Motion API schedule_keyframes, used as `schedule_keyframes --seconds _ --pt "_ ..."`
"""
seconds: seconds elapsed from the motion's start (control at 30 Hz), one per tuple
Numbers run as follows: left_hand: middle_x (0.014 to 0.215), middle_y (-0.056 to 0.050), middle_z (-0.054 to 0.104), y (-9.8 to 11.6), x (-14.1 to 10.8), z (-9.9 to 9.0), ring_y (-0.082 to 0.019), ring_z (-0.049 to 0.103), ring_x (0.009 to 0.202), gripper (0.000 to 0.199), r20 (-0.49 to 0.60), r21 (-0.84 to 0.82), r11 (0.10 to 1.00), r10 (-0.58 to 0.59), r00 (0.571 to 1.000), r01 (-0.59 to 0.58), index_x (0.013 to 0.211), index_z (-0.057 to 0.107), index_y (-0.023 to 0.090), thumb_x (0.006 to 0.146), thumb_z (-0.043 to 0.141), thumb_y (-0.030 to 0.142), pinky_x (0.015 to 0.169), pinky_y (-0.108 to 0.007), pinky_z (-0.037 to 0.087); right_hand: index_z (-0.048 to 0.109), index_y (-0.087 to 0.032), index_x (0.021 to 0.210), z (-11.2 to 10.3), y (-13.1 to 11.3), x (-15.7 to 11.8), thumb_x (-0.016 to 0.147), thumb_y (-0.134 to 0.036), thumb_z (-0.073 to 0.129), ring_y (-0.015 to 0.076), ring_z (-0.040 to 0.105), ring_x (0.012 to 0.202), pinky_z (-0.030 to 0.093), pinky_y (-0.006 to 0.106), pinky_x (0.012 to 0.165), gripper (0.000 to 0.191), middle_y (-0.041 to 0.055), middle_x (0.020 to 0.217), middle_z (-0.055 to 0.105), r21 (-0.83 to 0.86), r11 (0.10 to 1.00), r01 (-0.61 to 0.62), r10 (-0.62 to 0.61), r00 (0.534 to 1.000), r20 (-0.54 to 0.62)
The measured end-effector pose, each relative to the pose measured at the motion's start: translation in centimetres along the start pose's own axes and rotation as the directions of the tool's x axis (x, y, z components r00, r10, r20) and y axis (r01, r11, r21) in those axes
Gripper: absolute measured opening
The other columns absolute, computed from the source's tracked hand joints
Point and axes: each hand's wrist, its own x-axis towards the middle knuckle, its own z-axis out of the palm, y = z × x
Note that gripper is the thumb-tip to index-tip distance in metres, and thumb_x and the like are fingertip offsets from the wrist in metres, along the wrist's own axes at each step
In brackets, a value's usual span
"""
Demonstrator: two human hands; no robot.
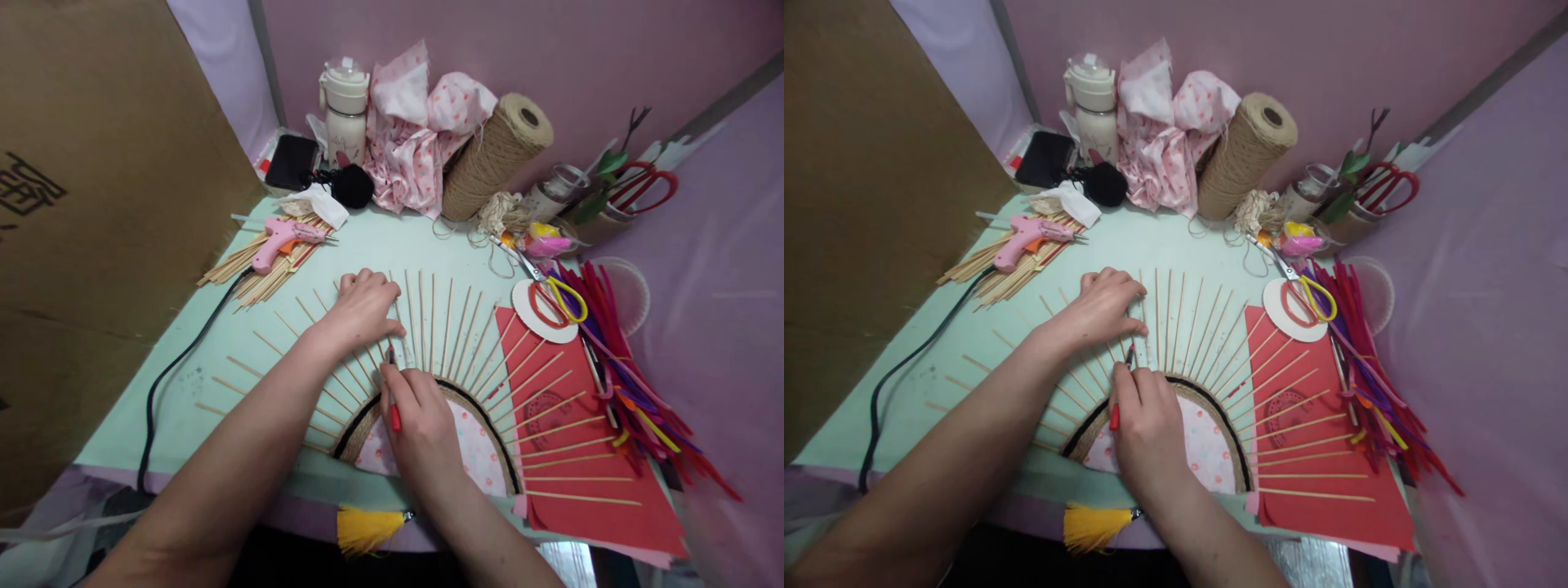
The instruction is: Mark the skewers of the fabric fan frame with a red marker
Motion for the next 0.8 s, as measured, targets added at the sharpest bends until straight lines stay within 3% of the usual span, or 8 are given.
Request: schedule_keyframes --seconds 0.8 --pt "0.111 -0.013 0.06 0.11 0.02 -0.04 -0.033 0.046 0.112 0.05 -0.008 0.001 1.0 -0.012 1.0 0.012 0.112 0.064 0.017 0.076 0.071 0.051 0.092 -0.044 0.03 0.061 -0.01 0.116 0.17 -0.04 -0.01 0.097 -0.011 0.045 0.0206 0.058 0.08 0.051 0.034 0.07 0.025 0.0086 0.083 0.062 0.007 1.0 -0.006 0.006 0.999 -0.032"
